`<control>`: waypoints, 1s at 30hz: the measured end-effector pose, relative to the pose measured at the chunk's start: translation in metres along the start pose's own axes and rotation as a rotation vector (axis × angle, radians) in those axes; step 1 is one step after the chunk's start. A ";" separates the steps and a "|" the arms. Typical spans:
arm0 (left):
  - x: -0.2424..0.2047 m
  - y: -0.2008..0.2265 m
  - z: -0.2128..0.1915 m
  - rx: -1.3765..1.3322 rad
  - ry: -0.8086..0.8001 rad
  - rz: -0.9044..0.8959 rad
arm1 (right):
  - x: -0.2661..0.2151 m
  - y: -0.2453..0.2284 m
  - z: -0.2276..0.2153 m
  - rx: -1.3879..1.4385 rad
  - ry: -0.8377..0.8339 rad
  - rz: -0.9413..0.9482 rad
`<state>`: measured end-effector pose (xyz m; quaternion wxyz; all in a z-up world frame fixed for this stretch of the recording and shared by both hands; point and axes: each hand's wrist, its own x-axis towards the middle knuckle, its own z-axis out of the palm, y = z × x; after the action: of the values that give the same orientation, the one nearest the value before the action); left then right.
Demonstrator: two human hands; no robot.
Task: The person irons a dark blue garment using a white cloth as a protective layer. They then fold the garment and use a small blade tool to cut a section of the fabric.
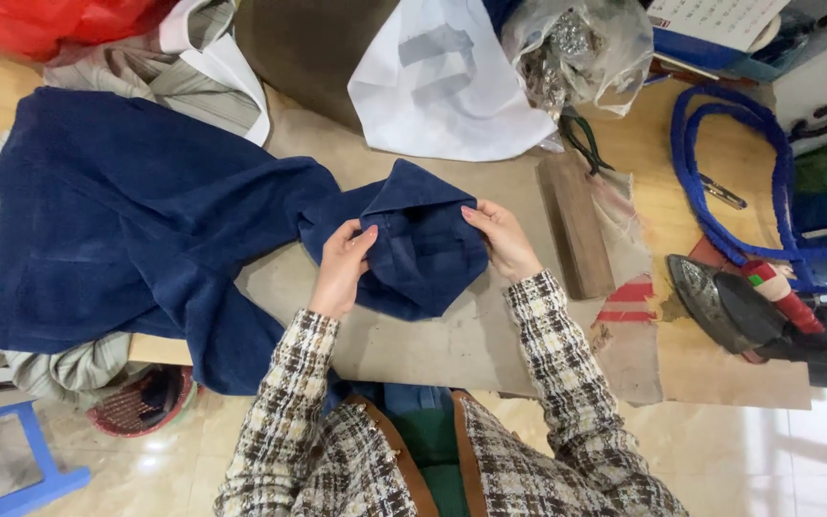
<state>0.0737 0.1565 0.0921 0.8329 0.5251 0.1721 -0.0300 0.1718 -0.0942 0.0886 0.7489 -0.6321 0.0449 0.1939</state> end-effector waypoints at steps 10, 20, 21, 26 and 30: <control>-0.006 -0.001 -0.015 -0.063 -0.036 -0.013 | -0.014 -0.011 0.021 -0.057 0.006 -0.047; -0.006 0.054 -0.042 -0.035 -0.256 -0.047 | -0.034 -0.026 0.010 0.017 -0.090 -0.023; -0.007 0.061 -0.044 -0.035 -0.258 -0.052 | -0.039 -0.029 0.014 0.018 -0.086 -0.020; 0.021 0.050 -0.077 -0.067 -0.404 -0.075 | -0.052 -0.039 0.031 0.005 -0.182 -0.016; 0.052 0.015 -0.102 -0.168 -0.414 -0.103 | -0.049 -0.036 0.029 0.025 -0.196 0.013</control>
<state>0.0995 0.2607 0.0489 0.8886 0.4270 0.0261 -0.1654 0.1339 -0.0821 0.1429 0.7564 -0.6002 -0.0222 0.2591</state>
